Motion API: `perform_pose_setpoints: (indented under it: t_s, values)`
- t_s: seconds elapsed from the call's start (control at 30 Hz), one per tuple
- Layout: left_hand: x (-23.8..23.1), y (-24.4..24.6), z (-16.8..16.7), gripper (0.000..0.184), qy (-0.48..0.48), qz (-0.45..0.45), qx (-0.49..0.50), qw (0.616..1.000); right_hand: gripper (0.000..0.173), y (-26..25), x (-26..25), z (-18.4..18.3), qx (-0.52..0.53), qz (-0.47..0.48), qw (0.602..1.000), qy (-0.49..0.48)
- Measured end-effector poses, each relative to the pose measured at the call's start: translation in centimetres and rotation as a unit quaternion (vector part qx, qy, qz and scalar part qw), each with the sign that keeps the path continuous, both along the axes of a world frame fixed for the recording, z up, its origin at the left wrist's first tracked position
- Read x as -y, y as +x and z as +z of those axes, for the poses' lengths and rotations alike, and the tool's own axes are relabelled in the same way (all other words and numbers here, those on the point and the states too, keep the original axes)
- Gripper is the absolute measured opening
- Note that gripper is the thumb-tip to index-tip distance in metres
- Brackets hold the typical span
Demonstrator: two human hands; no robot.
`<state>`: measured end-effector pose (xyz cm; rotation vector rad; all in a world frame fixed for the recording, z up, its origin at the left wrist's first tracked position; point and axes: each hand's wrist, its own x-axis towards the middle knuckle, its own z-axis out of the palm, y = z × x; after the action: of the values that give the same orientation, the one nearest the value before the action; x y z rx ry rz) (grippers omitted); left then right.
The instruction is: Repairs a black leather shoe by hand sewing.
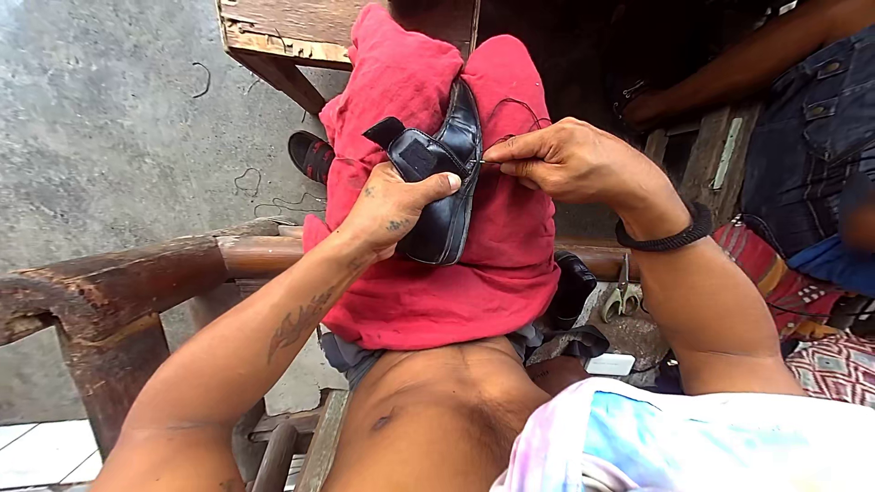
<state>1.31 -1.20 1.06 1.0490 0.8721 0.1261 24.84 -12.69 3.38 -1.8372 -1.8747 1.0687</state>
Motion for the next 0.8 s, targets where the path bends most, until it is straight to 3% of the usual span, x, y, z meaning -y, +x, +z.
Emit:
perform_pose_setpoints:
  t_s: [0.43, 0.6, 0.8]
  values:
    - [-0.2, 0.0, -0.2, 0.019, -0.014, -0.007, 0.003, 1.0, 0.038, -0.3, -0.7, 1.9, 0.065, 0.028, 0.995, -0.07]
    - [-0.9, -0.4, -0.8, 0.017, -0.057, -0.06, 0.069, 0.994, 0.039, -0.7, -1.4, 3.3, 0.128, 0.046, 0.983, -0.119]
    - [-1.5, -0.4, -0.8, 0.014, -0.06, -0.118, 0.075, 0.988, 0.036, -2.1, -1.8, 3.9, 0.209, 0.066, 0.965, -0.146]
